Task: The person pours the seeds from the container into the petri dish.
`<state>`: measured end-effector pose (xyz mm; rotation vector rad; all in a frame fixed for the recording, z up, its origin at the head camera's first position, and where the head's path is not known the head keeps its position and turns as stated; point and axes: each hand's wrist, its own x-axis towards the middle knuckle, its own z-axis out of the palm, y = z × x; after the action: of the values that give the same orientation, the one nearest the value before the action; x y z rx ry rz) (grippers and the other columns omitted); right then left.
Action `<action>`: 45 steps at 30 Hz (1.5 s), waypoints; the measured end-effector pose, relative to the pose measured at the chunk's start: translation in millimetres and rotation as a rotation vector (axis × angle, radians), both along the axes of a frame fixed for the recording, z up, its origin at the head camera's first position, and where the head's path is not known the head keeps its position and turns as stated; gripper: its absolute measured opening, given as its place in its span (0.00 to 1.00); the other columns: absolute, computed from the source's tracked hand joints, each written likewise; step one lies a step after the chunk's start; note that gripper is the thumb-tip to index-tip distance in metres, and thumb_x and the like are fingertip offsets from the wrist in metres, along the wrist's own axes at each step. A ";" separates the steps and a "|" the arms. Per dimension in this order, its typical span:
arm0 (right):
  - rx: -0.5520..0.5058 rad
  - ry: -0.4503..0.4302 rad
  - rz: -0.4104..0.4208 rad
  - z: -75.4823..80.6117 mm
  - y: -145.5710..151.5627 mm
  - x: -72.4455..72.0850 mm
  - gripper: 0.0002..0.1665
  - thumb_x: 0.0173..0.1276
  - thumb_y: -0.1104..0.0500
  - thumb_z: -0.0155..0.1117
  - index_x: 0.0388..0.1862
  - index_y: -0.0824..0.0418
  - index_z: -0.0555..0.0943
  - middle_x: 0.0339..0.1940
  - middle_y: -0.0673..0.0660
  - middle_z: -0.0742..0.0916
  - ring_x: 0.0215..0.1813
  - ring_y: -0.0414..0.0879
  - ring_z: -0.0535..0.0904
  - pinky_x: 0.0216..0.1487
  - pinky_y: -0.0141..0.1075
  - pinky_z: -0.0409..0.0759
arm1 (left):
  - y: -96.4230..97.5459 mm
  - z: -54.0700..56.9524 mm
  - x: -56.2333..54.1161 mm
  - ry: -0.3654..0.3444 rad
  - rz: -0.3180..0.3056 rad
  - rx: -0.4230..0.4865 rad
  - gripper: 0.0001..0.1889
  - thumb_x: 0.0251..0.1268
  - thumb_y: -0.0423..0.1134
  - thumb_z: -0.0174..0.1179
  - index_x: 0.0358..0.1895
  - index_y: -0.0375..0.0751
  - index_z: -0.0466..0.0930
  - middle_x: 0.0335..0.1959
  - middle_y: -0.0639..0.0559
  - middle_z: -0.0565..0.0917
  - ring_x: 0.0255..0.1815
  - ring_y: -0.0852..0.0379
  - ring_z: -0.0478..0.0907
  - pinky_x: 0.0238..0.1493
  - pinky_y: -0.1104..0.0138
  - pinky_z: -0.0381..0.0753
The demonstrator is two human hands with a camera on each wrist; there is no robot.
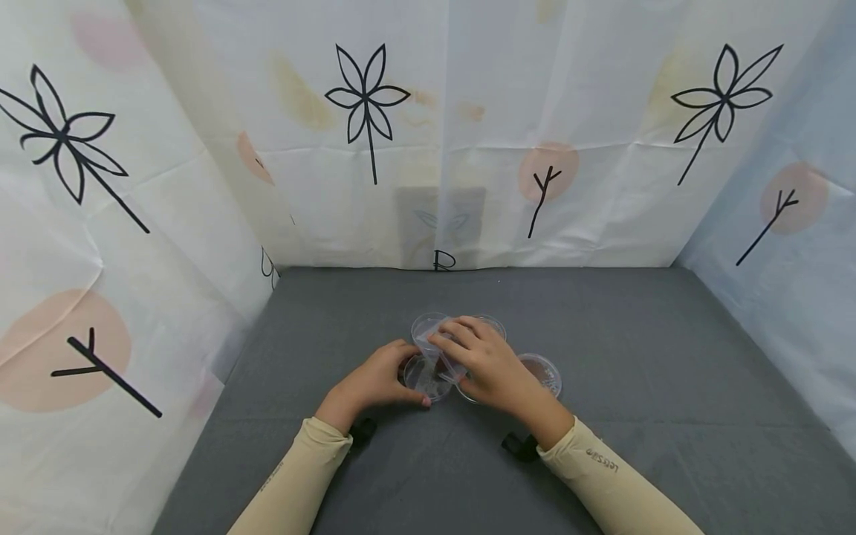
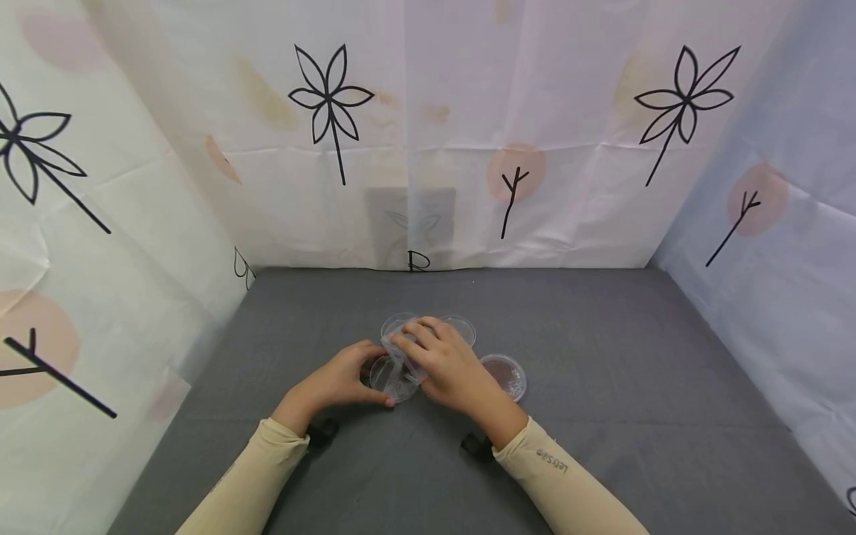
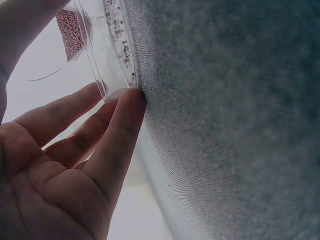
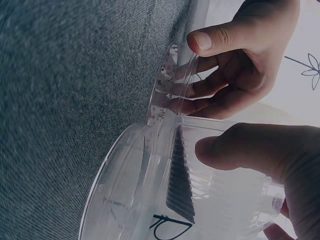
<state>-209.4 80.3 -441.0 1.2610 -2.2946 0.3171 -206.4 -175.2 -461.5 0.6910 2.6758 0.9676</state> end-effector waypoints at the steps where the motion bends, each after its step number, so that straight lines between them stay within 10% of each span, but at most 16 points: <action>1: 0.001 0.002 0.001 0.0 -0.3 0.3 0.52 0.47 0.67 0.88 0.74 0.54 0.78 0.69 0.58 0.82 0.69 0.59 0.78 0.68 0.54 0.80 | 0.2 0.0 0.1 -0.002 0.003 -0.004 0.43 0.52 0.52 0.85 0.70 0.39 0.78 0.55 0.43 0.82 0.49 0.51 0.78 0.49 0.58 0.79; 45: -0.018 -0.065 -0.091 -0.7 6.2 -2.0 0.54 0.49 0.59 0.88 0.76 0.55 0.75 0.69 0.58 0.81 0.70 0.58 0.76 0.65 0.57 0.81 | 1.9 1.6 1.1 -0.007 0.026 -0.018 0.46 0.52 0.52 0.85 0.73 0.39 0.77 0.58 0.45 0.82 0.57 0.51 0.80 0.60 0.51 0.82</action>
<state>-211.5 86.5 -441.6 1.1497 -2.3897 0.3504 -205.4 -173.3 -459.9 0.6498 2.6900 0.9493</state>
